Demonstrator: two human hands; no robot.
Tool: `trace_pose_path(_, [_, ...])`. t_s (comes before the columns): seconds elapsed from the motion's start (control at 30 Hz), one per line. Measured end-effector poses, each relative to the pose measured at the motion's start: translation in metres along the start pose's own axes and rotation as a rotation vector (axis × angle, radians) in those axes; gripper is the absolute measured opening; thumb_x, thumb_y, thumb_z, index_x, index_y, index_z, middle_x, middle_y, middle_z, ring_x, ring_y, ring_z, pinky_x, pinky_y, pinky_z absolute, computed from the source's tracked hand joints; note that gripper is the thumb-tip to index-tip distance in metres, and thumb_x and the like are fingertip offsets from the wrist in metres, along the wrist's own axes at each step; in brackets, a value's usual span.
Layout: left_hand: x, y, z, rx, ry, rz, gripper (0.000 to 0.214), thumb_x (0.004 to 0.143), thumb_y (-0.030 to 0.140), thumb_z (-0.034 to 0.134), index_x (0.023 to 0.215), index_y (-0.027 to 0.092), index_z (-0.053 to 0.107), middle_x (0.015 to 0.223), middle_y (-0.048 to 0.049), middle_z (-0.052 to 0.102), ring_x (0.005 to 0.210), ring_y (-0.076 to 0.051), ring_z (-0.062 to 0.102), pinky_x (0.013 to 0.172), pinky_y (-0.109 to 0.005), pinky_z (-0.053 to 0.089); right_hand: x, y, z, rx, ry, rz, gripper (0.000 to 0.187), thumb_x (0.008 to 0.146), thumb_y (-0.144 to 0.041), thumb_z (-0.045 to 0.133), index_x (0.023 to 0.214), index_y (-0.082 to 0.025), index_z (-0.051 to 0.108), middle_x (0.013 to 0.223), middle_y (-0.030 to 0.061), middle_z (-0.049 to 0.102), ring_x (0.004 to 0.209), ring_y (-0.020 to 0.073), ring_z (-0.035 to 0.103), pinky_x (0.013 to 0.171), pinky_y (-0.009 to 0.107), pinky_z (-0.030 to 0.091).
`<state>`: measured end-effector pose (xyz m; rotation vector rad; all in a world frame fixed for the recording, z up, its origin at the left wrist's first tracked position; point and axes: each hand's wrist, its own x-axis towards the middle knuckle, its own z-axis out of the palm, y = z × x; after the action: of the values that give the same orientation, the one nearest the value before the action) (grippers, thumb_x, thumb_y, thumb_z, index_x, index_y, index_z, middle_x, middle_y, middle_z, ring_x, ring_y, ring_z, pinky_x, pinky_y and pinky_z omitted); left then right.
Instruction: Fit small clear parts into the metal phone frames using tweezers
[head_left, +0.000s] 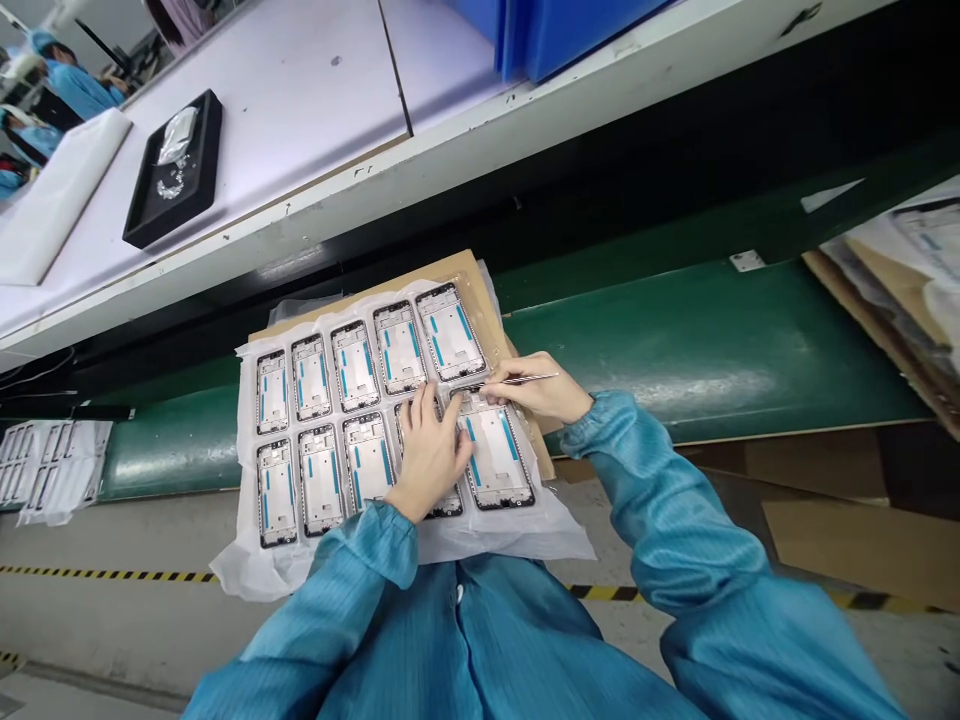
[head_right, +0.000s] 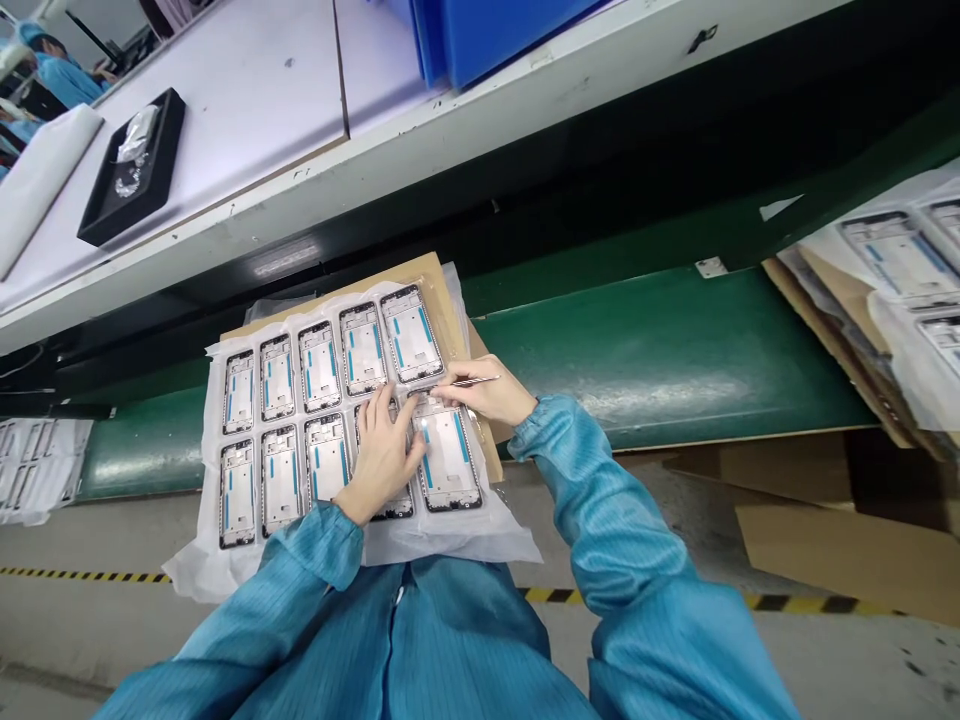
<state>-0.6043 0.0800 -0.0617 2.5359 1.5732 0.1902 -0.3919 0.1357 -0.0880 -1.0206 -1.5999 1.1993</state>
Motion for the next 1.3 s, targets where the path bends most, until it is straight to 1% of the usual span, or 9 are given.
trace_pose_path(0.3, [0.004, 0.006, -0.001, 0.086, -0.028, -0.026, 0.055, 0.088, 0.021, 0.055, 0.143, 0.015, 0.051, 0.153, -0.0232, 0.041, 0.143, -0.039, 0.037, 0.117, -0.059, 0.031, 0.003, -0.003, -0.002, -0.055, -0.05, -0.062, 0.04, 0.087, -0.051, 0.07, 0.067, -0.017, 0.069, 0.059, 0.0024, 0.069, 0.053, 0.0145, 0.061, 0.053, 0.025, 0.046])
trace_pose_path(0.67, [0.006, 0.011, -0.002, 0.126, -0.046, -0.042, 0.057, 0.088, 0.021, 0.052, 0.145, 0.012, 0.05, 0.154, -0.0251, 0.04, 0.143, -0.038, 0.037, 0.116, -0.057, 0.031, 0.002, -0.001, -0.003, -0.111, -0.044, -0.124, 0.038, 0.09, -0.048, 0.069, 0.069, -0.016, 0.07, 0.063, 0.0023, 0.07, 0.055, 0.0137, 0.059, 0.054, 0.024, 0.045])
trace_pose_path(0.8, [0.009, 0.016, -0.006, 0.162, -0.077, -0.07, 0.058, 0.088, 0.022, 0.052, 0.146, 0.015, 0.049, 0.154, -0.0232, 0.041, 0.142, -0.038, 0.038, 0.113, -0.056, 0.034, -0.002, -0.001, -0.003, -0.147, 0.019, -0.118, 0.039, 0.09, -0.05, 0.068, 0.068, -0.018, 0.07, 0.062, 0.0021, 0.07, 0.055, 0.0138, 0.058, 0.053, 0.024, 0.045])
trace_pose_path(0.9, [0.012, 0.02, -0.007, 0.184, -0.11, -0.077, 0.06, 0.088, 0.023, 0.054, 0.147, 0.015, 0.048, 0.155, -0.0241, 0.04, 0.142, -0.039, 0.037, 0.111, -0.056, 0.036, -0.003, -0.001, 0.001, -0.162, 0.041, -0.102, 0.04, 0.09, -0.051, 0.068, 0.068, -0.018, 0.07, 0.062, 0.0022, 0.07, 0.054, 0.014, 0.058, 0.053, 0.025, 0.045])
trace_pose_path(1.03, [0.013, 0.022, -0.005, 0.166, -0.113, -0.091, 0.057, 0.089, 0.022, 0.056, 0.145, 0.013, 0.049, 0.154, -0.0246, 0.042, 0.141, -0.042, 0.039, 0.109, -0.06, 0.036, -0.007, 0.0, 0.007, -0.153, 0.102, -0.089, 0.039, 0.087, -0.053, 0.071, 0.069, -0.018, 0.07, 0.064, 0.0028, 0.071, 0.056, 0.0149, 0.06, 0.055, 0.026, 0.047])
trace_pose_path(1.1, [0.013, 0.02, -0.003, 0.072, -0.094, -0.089, 0.052, 0.091, 0.02, 0.056, 0.143, 0.016, 0.052, 0.153, -0.0223, 0.044, 0.139, -0.041, 0.041, 0.109, -0.061, 0.037, -0.014, -0.001, 0.006, -0.084, 0.183, -0.037, 0.039, 0.082, -0.056, 0.075, 0.07, -0.019, 0.069, 0.063, 0.0026, 0.072, 0.056, 0.0163, 0.063, 0.056, 0.027, 0.051])
trace_pose_path(1.17, [0.014, 0.016, -0.003, -0.043, -0.068, -0.072, 0.047, 0.094, 0.022, 0.059, 0.14, 0.019, 0.055, 0.152, -0.0196, 0.045, 0.138, -0.038, 0.043, 0.109, -0.059, 0.04, -0.024, -0.006, 0.002, -0.001, 0.311, 0.03, 0.038, 0.079, -0.056, 0.077, 0.071, -0.02, 0.067, 0.061, 0.0017, 0.07, 0.053, 0.0173, 0.064, 0.054, 0.029, 0.053])
trace_pose_path(1.23, [0.014, 0.011, -0.008, -0.121, -0.035, -0.054, 0.045, 0.095, 0.03, 0.063, 0.138, 0.02, 0.055, 0.149, -0.0163, 0.049, 0.132, -0.034, 0.05, 0.107, -0.056, 0.045, -0.035, -0.015, 0.0, 0.016, 0.419, 0.054, 0.037, 0.086, -0.055, 0.07, 0.072, -0.021, 0.063, 0.06, 0.0009, 0.068, 0.051, 0.0168, 0.064, 0.053, 0.028, 0.053])
trace_pose_path(1.3, [0.012, 0.007, -0.018, -0.159, 0.002, -0.04, 0.043, 0.096, 0.037, 0.064, 0.135, 0.019, 0.057, 0.141, -0.0128, 0.055, 0.123, -0.029, 0.057, 0.102, -0.053, 0.051, -0.043, -0.026, 0.003, -0.097, 0.414, 0.017, 0.04, 0.098, -0.05, 0.053, 0.071, -0.022, 0.06, 0.063, 0.0016, 0.067, 0.056, 0.0164, 0.064, 0.057, 0.028, 0.053])
